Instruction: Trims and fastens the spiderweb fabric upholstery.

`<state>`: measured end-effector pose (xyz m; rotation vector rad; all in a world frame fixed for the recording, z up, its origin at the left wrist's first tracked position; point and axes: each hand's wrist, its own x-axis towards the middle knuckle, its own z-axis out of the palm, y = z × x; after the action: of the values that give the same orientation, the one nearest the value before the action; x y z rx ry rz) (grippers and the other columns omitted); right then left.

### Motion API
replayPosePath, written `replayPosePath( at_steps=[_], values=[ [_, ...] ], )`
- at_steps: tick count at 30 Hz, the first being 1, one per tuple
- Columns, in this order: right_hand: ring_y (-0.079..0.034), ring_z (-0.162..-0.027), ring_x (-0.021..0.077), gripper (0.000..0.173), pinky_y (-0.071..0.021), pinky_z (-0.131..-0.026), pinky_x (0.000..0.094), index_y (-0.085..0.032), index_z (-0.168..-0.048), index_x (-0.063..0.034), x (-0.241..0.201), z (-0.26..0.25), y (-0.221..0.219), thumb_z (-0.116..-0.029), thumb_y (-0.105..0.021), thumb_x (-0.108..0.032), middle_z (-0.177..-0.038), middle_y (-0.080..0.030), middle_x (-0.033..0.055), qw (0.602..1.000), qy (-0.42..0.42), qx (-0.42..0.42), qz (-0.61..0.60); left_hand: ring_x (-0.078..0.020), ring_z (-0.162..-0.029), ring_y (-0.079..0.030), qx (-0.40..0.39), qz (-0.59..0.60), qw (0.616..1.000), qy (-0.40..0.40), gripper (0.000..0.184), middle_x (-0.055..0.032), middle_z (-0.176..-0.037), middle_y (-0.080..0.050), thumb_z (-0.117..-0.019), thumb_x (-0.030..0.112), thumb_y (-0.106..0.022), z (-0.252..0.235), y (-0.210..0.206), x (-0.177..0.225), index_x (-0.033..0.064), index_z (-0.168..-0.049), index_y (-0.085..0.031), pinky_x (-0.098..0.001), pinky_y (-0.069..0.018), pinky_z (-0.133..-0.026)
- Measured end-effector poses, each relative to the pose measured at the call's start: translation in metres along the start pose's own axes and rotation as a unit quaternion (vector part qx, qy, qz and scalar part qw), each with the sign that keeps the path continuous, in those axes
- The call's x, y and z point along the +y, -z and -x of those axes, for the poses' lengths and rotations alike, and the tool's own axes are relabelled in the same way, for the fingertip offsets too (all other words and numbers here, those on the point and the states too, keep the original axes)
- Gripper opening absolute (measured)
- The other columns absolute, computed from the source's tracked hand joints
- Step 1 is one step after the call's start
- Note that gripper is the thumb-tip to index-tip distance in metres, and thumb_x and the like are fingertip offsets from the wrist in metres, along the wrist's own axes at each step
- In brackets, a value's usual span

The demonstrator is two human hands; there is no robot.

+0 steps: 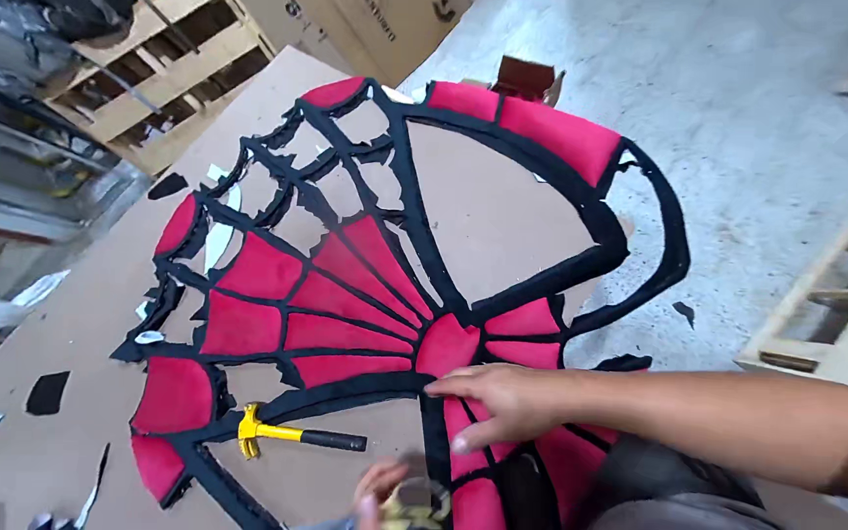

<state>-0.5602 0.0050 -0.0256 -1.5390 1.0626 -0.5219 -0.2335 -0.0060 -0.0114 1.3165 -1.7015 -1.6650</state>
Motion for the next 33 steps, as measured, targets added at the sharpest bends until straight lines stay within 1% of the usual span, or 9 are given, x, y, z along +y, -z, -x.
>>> replayPosePath(
  at_steps=[2, 5, 7, 10, 12, 15, 18, 24, 33],
  values=[
    [-0.065, -0.118, 0.0281, 0.069, -0.0500, -0.105, 0.0514, -0.048, -0.152, -0.0083, -0.011, -0.019, 0.025, -0.0966, -0.071, -0.041, -0.132, -0.066, 0.0160, 0.998, 0.031, -0.051, -0.024, -0.0110, -0.113, -0.064, 0.025, -0.002, 0.999, -0.045, 0.066, 0.0010, -0.112, -0.072, -0.1061, 0.061, -0.030, -0.047, -0.070, 0.033, 0.0125, -0.105, -0.075, -0.0326, -0.0511, -0.104],
    [-0.068, -0.077, 0.0229, 0.054, -0.0594, -0.074, 0.0460, -0.058, -0.139, -0.0037, -0.003, -0.025, 0.063, -0.0940, -0.077, -0.027, -0.100, -0.070, 0.0167, 0.988, -0.012, -0.118, -0.094, -0.0016, -0.064, -0.067, 0.125, -0.089, 0.985, -0.078, 0.047, 0.0067, -0.071, -0.069, -0.1040, 0.049, -0.053, -0.099, -0.121, 0.059, 0.0090, -0.088, -0.070, -0.0232, -0.0588, -0.060],
    [-0.061, -0.069, 0.0204, 0.039, -0.0534, -0.065, 0.0429, -0.062, -0.122, 0.0002, 0.018, -0.019, 0.076, -0.0953, -0.074, -0.025, -0.087, -0.064, 0.0137, 0.985, -0.068, -0.111, -0.114, -0.0029, -0.051, -0.059, 0.125, -0.164, 0.976, -0.073, 0.035, 0.0075, -0.062, -0.062, -0.0970, 0.040, -0.066, -0.122, -0.123, 0.059, 0.0052, -0.097, -0.065, -0.0248, -0.0540, -0.049],
    [-0.065, -0.078, 0.0170, 0.027, -0.0550, -0.074, 0.0420, -0.070, -0.121, -0.0092, 0.054, -0.007, 0.089, -0.1009, -0.066, -0.027, -0.094, -0.070, 0.0080, 0.988, -0.114, -0.038, -0.092, -0.0157, -0.067, -0.071, 0.135, -0.273, 0.950, -0.067, 0.033, -0.0047, -0.078, -0.072, -0.1002, 0.032, -0.062, -0.171, -0.084, 0.058, 0.0002, -0.103, -0.069, -0.0393, -0.0615, -0.063],
    [-0.069, -0.085, 0.0155, 0.027, -0.0574, -0.082, 0.0420, -0.070, -0.121, -0.0134, 0.069, -0.005, 0.099, -0.1039, -0.060, -0.032, -0.098, -0.072, 0.0041, 0.985, -0.156, 0.004, -0.076, -0.0300, -0.097, -0.072, 0.146, -0.348, 0.925, -0.047, 0.039, -0.0169, -0.105, -0.073, -0.1046, 0.034, -0.057, -0.228, -0.047, 0.049, -0.0010, -0.117, -0.069, -0.0534, -0.0582, -0.088],
    [-0.068, -0.075, 0.0157, 0.034, -0.0573, -0.073, 0.0416, -0.064, -0.117, -0.0130, 0.070, -0.028, 0.115, -0.1046, -0.057, -0.043, -0.086, -0.069, 0.0025, 0.976, -0.212, 0.044, -0.007, -0.0469, -0.135, -0.050, 0.143, -0.406, 0.903, -0.017, 0.059, -0.0296, -0.144, -0.053, -0.1022, 0.042, -0.060, -0.322, -0.005, 0.028, -0.0006, -0.143, -0.056, -0.0660, -0.0393, -0.111],
    [-0.069, -0.071, 0.0183, 0.031, -0.0598, -0.068, 0.0433, -0.060, -0.125, -0.0141, 0.067, -0.066, 0.128, -0.1064, -0.054, -0.039, -0.084, -0.069, 0.0041, 0.969, -0.229, 0.031, 0.086, -0.0448, -0.151, -0.030, 0.145, -0.433, 0.890, -0.004, 0.080, -0.0282, -0.160, -0.035, -0.0966, 0.055, -0.063, -0.395, 0.013, 0.010, 0.0021, -0.154, -0.044, -0.0663, -0.0239, -0.121],
    [-0.068, -0.073, 0.0202, 0.035, -0.0583, -0.067, 0.0451, -0.056, -0.137, -0.0206, 0.060, -0.118, 0.137, -0.1029, -0.060, -0.026, -0.090, -0.069, 0.0054, 0.954, -0.247, -0.028, 0.168, -0.0404, -0.151, -0.032, 0.152, -0.434, 0.888, -0.012, 0.077, -0.0244, -0.160, -0.038, -0.0994, 0.046, -0.058, -0.430, 0.015, -0.022, 0.0033, -0.159, -0.034, -0.0607, -0.0237, -0.123],
    [-0.063, -0.051, 0.0146, 0.023, -0.0562, -0.049, 0.0353, -0.070, -0.117, -0.0133, 0.036, -0.164, 0.146, -0.1059, -0.053, -0.024, -0.074, -0.069, 0.0051, 0.921, -0.360, -0.087, 0.119, -0.0397, -0.139, -0.048, 0.179, -0.405, 0.897, 0.006, 0.078, -0.0218, -0.148, -0.051, -0.0844, 0.042, -0.073, -0.430, 0.016, -0.018, 0.0078, -0.150, -0.049, -0.0634, -0.0377, -0.112]
  ],
)
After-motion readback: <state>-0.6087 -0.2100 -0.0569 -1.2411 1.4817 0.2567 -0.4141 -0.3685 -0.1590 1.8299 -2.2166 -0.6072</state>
